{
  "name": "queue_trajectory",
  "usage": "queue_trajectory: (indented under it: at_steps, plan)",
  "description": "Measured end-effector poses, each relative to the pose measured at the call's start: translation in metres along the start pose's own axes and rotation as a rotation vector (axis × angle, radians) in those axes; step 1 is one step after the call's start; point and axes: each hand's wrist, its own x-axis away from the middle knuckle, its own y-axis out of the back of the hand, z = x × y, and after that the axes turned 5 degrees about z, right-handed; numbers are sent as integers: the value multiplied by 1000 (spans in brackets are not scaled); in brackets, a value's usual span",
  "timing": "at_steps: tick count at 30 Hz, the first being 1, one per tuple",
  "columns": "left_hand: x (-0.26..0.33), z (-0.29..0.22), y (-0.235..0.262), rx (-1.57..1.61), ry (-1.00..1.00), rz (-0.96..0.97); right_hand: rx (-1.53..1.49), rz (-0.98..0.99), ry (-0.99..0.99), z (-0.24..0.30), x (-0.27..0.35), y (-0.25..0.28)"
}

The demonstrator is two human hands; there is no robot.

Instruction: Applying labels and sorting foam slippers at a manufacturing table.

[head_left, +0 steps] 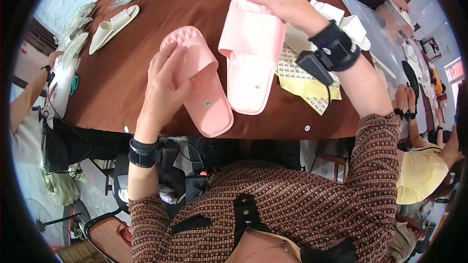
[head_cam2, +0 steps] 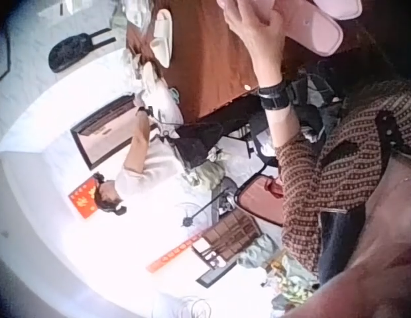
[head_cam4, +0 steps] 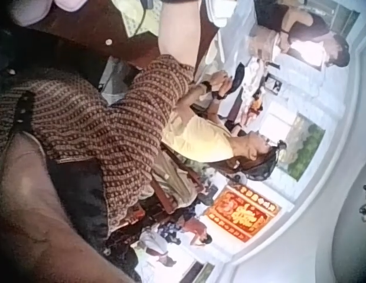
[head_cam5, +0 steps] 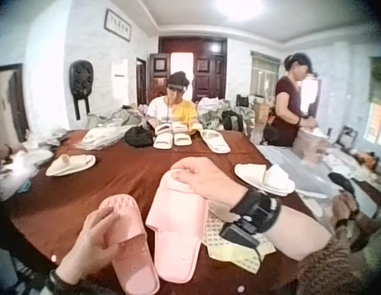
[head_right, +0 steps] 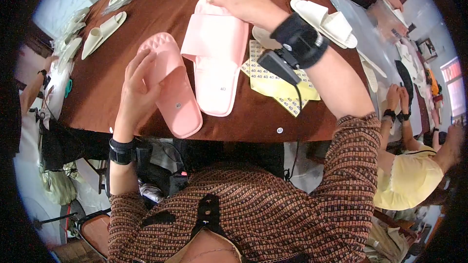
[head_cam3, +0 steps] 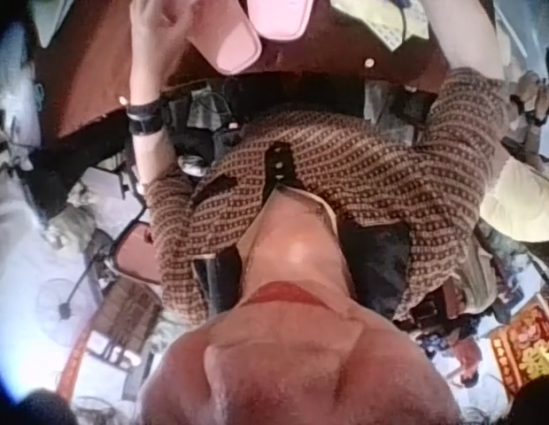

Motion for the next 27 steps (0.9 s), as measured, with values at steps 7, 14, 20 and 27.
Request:
queue_trajectory:
  at_steps: [7,14,20,27]
  plan:
    - [26,-25,-10,-145,-3,20,237,-93,201,-14,2,-31]
    - [69,-51,-28,-83,25,166,142,98,70,37,79,-46]
    - [71,-46,-35,-57,34,133,153,99,-48,21,136,-65]
    - [58,-38,-42,102,4,94,169,99,-23,5,142,-78]
